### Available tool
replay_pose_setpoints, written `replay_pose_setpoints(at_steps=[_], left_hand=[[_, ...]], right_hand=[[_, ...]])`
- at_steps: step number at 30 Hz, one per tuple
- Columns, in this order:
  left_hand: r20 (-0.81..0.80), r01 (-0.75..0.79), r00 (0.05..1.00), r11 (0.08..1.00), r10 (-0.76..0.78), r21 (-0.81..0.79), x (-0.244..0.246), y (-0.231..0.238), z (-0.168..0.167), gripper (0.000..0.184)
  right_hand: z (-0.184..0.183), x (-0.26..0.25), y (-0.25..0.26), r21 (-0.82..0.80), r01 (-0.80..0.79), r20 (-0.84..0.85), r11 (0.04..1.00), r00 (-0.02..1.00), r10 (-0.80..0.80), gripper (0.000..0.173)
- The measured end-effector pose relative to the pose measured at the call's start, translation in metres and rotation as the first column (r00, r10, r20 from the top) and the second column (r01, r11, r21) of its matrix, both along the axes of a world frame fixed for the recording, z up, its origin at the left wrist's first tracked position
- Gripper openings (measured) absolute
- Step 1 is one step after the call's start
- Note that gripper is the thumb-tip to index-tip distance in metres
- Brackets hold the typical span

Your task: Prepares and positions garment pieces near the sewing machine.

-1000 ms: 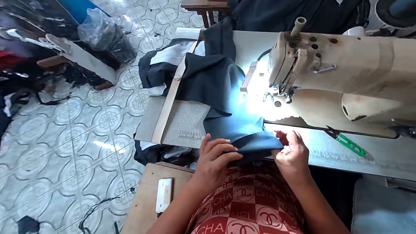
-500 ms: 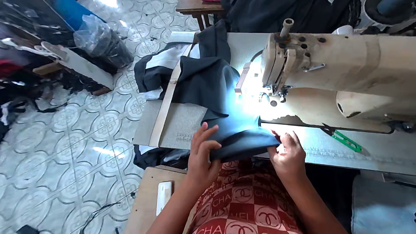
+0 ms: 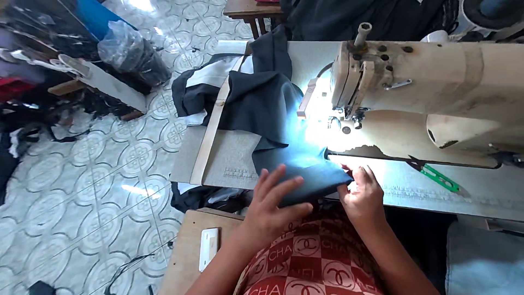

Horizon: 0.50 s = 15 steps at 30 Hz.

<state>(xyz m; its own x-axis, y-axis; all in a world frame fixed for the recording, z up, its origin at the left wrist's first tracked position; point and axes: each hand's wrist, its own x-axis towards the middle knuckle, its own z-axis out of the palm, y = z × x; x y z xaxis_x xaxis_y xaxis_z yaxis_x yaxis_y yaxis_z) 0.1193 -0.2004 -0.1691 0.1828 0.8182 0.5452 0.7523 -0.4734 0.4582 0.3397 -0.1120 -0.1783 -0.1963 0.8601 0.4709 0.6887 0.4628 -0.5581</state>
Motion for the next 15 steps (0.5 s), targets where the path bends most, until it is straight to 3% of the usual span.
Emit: replay_pose_setpoints(at_steps=[6, 9, 13, 15], left_hand=[[-0.176, -0.016, 0.984, 0.996, -0.001, -0.092, 0.013, 0.005, 0.019, 0.030], [-0.211, -0.019, 0.977, 0.986, -0.016, -0.165, 0.017, 0.007, 0.028, 0.028], [-0.199, -0.017, 0.980, 0.989, -0.013, -0.149, 0.018, 0.020, 0.039, 0.021], [-0.168, -0.002, 0.985, 0.990, -0.023, -0.144, 0.020, 0.028, 0.047, 0.027]], right_hand=[[-0.003, -0.002, 0.002, 0.054, 0.050, 0.076, 0.997, 0.996, -0.054, 0.020], [0.000, 0.002, -0.001, 0.000, 0.044, 0.115, 0.999, 0.992, -0.043, 0.020], [0.039, 0.018, -0.026, -0.076, -0.215, 0.135, 0.974, 0.965, 0.224, 0.038], [0.051, 0.016, -0.041, 0.008, -0.385, 0.035, 0.923, 0.923, 0.384, 0.029]])
